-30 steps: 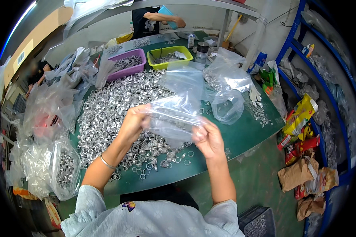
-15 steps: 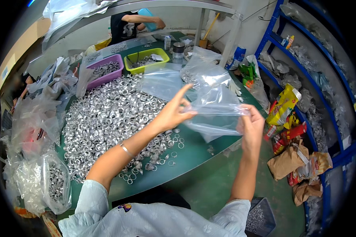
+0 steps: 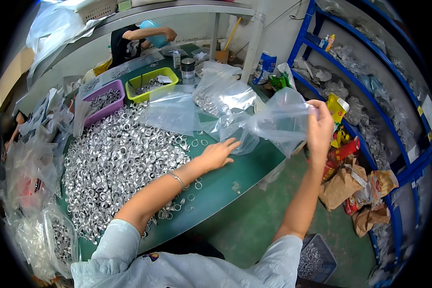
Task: The person sorts through a large pile of silver metal rings by hand on a green table and places some into a plastic bag.
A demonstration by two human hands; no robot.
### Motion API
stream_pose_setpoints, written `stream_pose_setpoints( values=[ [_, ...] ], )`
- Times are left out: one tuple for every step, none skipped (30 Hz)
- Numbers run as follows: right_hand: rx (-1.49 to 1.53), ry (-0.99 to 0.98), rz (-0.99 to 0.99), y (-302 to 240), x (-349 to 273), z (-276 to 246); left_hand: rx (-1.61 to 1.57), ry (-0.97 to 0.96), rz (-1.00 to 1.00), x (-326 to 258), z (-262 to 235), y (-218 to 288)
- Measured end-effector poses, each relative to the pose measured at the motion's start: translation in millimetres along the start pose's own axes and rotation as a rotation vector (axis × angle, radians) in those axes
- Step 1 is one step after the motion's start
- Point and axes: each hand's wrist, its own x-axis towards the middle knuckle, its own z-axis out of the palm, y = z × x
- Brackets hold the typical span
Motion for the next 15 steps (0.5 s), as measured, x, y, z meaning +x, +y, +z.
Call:
stream_pose_setpoints(
  values=[
    [-0.026, 0.029, -0.11, 5.7, -1.2, 10.0, 0.132, -0.019, -0.051, 4.6, 3.0, -4.0],
    [-0.144, 0.005, -0.151, 12.7, -0.5, 18.4, 0.266, -0.036, -0.105, 6.2, 5.5, -12.1],
    [-0.286, 0.035, -0.145, 7.5, -5.1, 29.8, 0.399, -0.054, -0.157, 7.6, 8.7, -21.2],
    [-0.332, 0.044, -0.14, 19.9, -5.1, 39.3, 0.412, -0.028, -0.195, 7.8, 7.1, -37.1],
    [-0.389, 0.051, -0.135, 37.8, -6.1, 48.1, 0.416, 0.0, -0.229, 9.3, 4.5, -54.7],
    [-0.417, 0.065, -0.182, 49.2, -9.7, 59.6, 0.423, 0.053, -0.254, 5.0, -0.8, -75.1],
    [-0.444, 0.076, -0.227, 60.4, -13.9, 72.0, 0.43, 0.103, -0.281, -0.5, -8.2, -93.7],
    [-0.382, 0.047, -0.172, 75.1, -17.9, 84.4, 0.441, 0.161, -0.285, -6.3, -18.9, -107.0],
    [-0.319, 0.018, -0.118, 87.2, -21.5, 96.7, 0.453, 0.22, -0.289, -11.3, -30.7, -115.2],
    [-0.241, -0.035, 0.039, 97.9, -27.1, 106.9, 0.453, 0.179, -0.326, -14.2, -39.3, -119.5],
    [-0.259, -0.086, 0.118, 117.8, -32.8, 115.3, 0.453, 0.143, -0.36, -15.4, -49.5, -121.2],
    [-0.24, -0.123, 0.125, 128.9, -40.9, 125.1, 0.457, 0.108, -0.397, -17.3, -57.7, -121.7],
    [-0.217, -0.166, 0.133, 133.6, -49.3, 135.3, 0.463, 0.143, -0.407, -20.6, -61.1, -119.7],
    [-0.191, -0.199, 0.158, 128.7, -55.6, 140.4, 0.47, 0.177, -0.421, -24.7, -61.5, -115.6],
    [-0.164, -0.238, 0.185, 117.2, -62.0, 143.6, 0.476, 0.209, -0.438, -30.1, -60.8, -113.8]
  ],
)
